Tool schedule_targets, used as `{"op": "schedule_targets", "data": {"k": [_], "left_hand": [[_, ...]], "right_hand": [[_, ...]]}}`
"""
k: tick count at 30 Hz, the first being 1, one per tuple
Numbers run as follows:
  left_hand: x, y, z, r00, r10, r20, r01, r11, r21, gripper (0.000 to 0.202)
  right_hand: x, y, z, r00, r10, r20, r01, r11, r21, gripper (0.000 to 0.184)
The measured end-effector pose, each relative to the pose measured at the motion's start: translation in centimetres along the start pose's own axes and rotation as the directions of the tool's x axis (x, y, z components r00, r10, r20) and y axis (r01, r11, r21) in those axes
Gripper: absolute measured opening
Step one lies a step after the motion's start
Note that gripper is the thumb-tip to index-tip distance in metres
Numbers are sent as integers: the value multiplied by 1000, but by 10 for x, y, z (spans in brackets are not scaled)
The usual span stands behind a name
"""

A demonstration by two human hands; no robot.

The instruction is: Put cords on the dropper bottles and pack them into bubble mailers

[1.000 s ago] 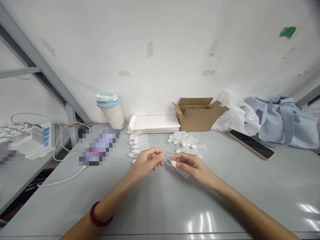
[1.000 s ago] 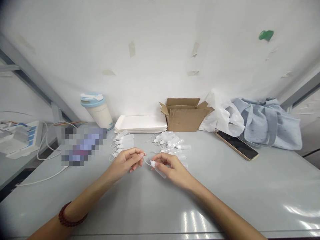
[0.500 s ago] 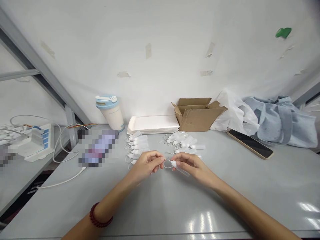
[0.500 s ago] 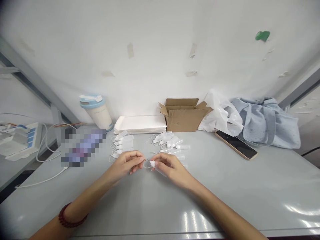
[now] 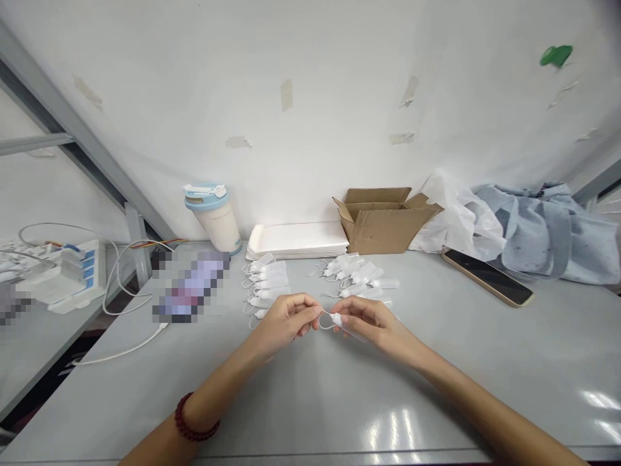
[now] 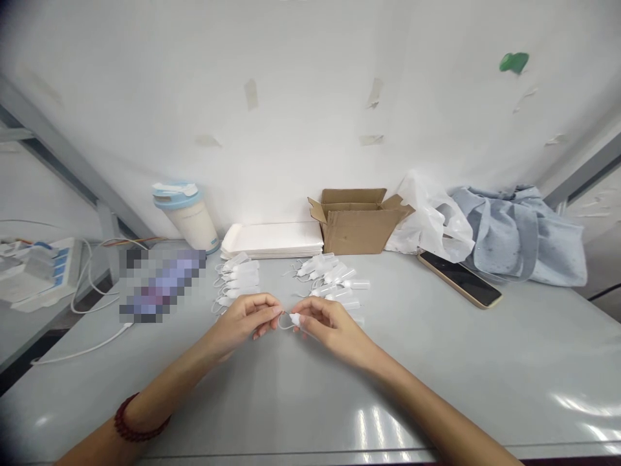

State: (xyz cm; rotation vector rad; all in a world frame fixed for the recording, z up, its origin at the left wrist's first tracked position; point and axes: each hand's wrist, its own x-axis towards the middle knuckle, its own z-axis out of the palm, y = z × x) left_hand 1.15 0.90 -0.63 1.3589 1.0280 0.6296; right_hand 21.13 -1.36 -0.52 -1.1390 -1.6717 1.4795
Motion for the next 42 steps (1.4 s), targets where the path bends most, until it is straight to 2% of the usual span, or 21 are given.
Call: {"op": "schedule_targets", "data": {"k": [9,21,31,37,42], "left_hand": [[-1,-6,4,997,72,-10,-71,994,79,20],[-1,-10,10,988,155,-4,-151,964,219,17],[1,-1,0,998,63,18,-65,978,199,14],[-2,-2,6,994,106,14,-107,969,224,15],[-3,-11,13,995,99,25,-102,973,208,14]], "right_hand": [[-1,2,4,1000,-4,-24,2,997,-74,16],[2,6,5,1000,7,9,-7,1000,-6,11],[4,1,3,1000,-9,5,9,1000,-19,11],[3,5,4,1000,-15,1,16,999,-52,12],[3,11,5,999,-29,23,31,997,-70,14]]}}
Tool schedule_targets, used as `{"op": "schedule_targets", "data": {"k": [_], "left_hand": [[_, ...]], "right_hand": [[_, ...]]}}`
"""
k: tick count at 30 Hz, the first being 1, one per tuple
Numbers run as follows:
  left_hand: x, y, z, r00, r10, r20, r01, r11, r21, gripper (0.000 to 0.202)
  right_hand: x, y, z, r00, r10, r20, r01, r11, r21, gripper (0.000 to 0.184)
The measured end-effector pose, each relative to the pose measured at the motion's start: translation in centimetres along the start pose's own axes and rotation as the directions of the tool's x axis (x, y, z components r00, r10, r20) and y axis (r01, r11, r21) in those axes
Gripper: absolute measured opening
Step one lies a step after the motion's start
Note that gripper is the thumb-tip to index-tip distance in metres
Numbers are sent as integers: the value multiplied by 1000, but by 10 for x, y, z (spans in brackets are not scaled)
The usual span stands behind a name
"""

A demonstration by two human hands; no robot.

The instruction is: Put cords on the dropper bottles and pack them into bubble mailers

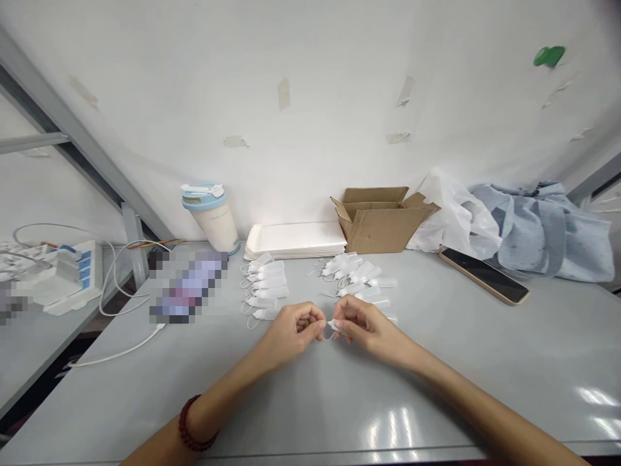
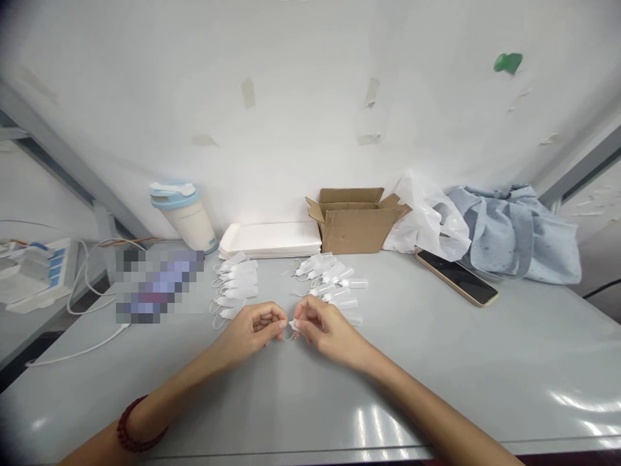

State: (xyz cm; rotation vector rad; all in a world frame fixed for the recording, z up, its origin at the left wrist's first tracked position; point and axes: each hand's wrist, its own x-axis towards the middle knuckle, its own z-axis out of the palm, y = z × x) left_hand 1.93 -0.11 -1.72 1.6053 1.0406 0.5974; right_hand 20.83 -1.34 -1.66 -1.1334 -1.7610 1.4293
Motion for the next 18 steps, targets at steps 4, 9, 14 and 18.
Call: {"op": "schedule_targets", "data": {"k": [4,9,14,18], "left_hand": [[1,-3,3,1000,-10,9,10,1000,2,14],[2,5,-12,999,19,-30,-16,995,96,16],[9,0,-56,764,209,-611,-48,962,270,17],[18,-17,-91,585,172,-793,-16,980,201,21]], "right_hand": [[1,2,0,1000,9,22,-8,999,-47,13],[2,-1,-2,998,-53,-37,44,980,-196,15],[5,6,-17,949,-200,-245,61,875,-479,21],[10,17,-32,860,-439,-258,125,672,-730,17]]}}
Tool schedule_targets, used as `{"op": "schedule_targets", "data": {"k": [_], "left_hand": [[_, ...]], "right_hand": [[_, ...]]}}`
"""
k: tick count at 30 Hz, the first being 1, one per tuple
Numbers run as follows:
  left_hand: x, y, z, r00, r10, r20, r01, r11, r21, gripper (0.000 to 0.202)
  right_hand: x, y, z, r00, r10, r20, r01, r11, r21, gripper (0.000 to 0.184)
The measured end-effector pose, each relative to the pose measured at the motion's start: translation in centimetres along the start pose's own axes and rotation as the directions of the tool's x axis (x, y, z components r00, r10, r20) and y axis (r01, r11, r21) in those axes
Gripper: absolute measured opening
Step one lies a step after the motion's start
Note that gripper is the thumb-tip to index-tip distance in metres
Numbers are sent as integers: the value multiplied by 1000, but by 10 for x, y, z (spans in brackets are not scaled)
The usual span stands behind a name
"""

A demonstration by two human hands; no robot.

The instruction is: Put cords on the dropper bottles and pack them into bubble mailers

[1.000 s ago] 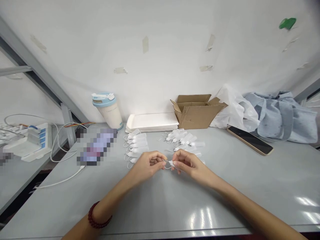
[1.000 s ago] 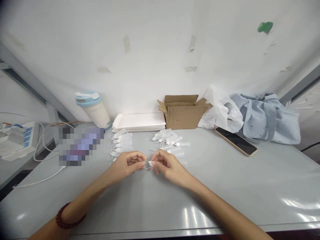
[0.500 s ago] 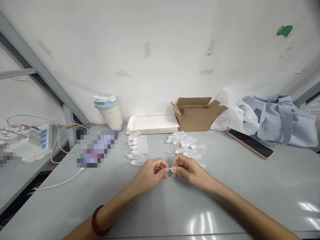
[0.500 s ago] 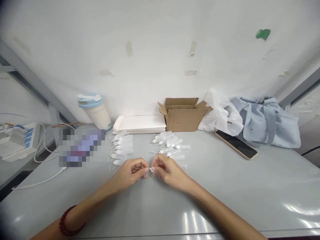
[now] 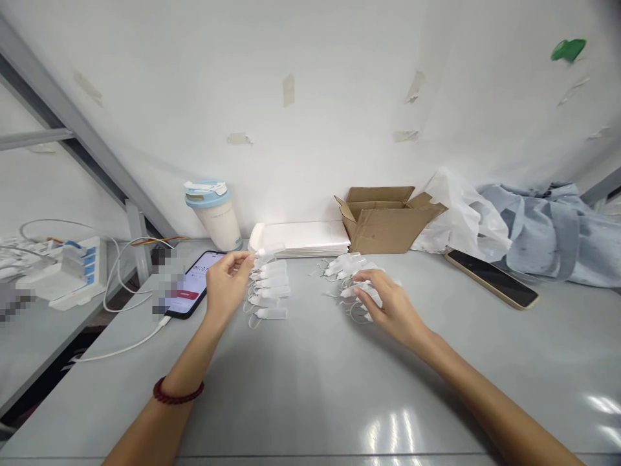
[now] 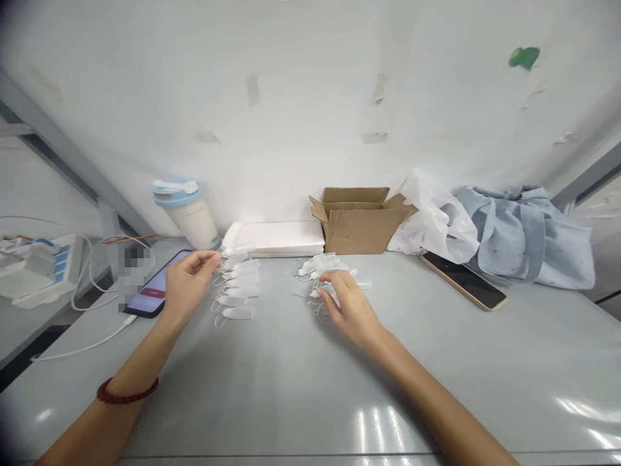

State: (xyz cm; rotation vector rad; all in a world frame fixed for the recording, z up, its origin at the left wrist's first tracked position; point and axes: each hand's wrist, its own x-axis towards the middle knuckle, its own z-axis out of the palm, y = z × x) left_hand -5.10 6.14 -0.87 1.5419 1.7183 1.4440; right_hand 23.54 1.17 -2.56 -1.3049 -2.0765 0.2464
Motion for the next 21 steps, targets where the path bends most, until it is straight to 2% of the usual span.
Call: {"op": "schedule_targets", "data": {"k": [2,5,11,14,17,21], "left_hand": [[9,-8,-4,999,-29,22,29,1000,3,28],[15,-12,-8,997,-63,54,63,998,-6,42],[3,-5,-1,996,-48,80,46,999,29,41],[-8,0,7,991,61,123,-78,987,139,40],[-18,5,12,958,185,220,-235,944,233,38],[-25,7,13,925,249,286,-329,902,281,36]], "right_hand": [[3,9,1,997,-69,-44,64,993,-103,18],[6,20,3,996,-77,-51,67,982,-177,23],[5,29,8,997,-73,4,70,950,-305,32],[11,28,9,994,-80,73,102,914,-392,33],[26,25,10,985,-92,146,147,889,-433,35],[55,19,15,954,-126,273,234,880,-414,43]]}}
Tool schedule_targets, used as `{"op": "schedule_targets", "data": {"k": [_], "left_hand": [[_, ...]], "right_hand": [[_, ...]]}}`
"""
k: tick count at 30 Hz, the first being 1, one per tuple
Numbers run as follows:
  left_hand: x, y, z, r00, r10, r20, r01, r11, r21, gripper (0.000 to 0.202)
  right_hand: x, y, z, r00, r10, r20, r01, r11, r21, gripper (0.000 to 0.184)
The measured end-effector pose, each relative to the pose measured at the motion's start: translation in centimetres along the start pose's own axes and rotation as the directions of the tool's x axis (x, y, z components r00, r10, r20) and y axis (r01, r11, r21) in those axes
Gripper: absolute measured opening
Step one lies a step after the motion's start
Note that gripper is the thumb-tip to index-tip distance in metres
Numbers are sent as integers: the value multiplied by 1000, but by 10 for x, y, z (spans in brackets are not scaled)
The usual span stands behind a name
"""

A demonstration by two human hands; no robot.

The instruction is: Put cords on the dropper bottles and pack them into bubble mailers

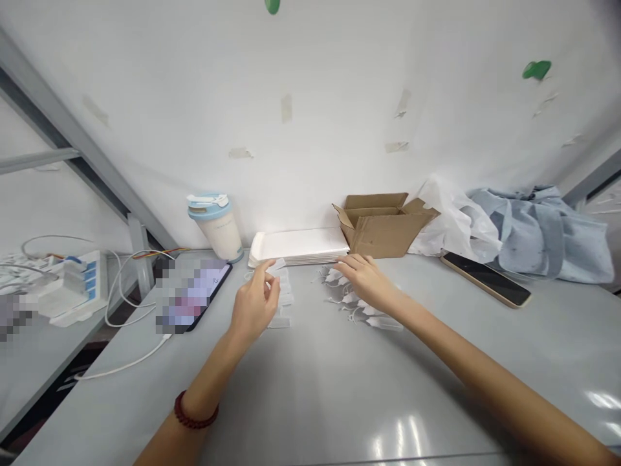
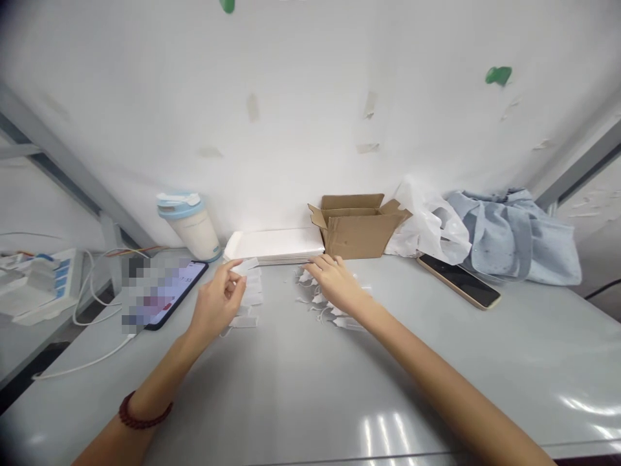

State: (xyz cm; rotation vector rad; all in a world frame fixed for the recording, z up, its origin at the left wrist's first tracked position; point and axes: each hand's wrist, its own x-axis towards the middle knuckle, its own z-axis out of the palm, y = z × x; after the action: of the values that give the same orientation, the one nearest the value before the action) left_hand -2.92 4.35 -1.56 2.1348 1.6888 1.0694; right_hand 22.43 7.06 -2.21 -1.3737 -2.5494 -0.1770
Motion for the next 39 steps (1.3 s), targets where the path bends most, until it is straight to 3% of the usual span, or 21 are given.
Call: {"op": "schedule_targets", "data": {"k": [4,8,14,17,20,25,31,39], "left_hand": [[-2,-2,3,999,34,20,-34,999,-6,35],[-3,-3,3,998,51,34,-51,999,-20,35],[-5,1,4,997,53,59,-47,995,-92,33],[-7,7,6,995,47,92,-34,990,-137,31],[-10,14,8,984,28,176,12,974,-224,33],[-13,28,7,882,-49,469,306,816,-490,43],[-14,38,3,868,-94,487,369,779,-508,31],[-18,43,3,849,-52,526,375,761,-530,24]], "right_hand": [[21,-2,2,994,-52,98,49,998,26,25],[26,1,6,984,-82,159,63,991,120,9],[12,-1,-9,999,11,43,-25,938,347,15],[-2,-12,-19,994,106,-29,-78,865,496,23],[-18,-29,-22,984,177,-14,-127,756,642,29],[-34,-53,-21,964,248,97,-220,538,814,38],[-36,-62,-23,945,293,145,-253,374,892,37],[-39,-64,-23,935,299,190,-287,326,901,34]]}}
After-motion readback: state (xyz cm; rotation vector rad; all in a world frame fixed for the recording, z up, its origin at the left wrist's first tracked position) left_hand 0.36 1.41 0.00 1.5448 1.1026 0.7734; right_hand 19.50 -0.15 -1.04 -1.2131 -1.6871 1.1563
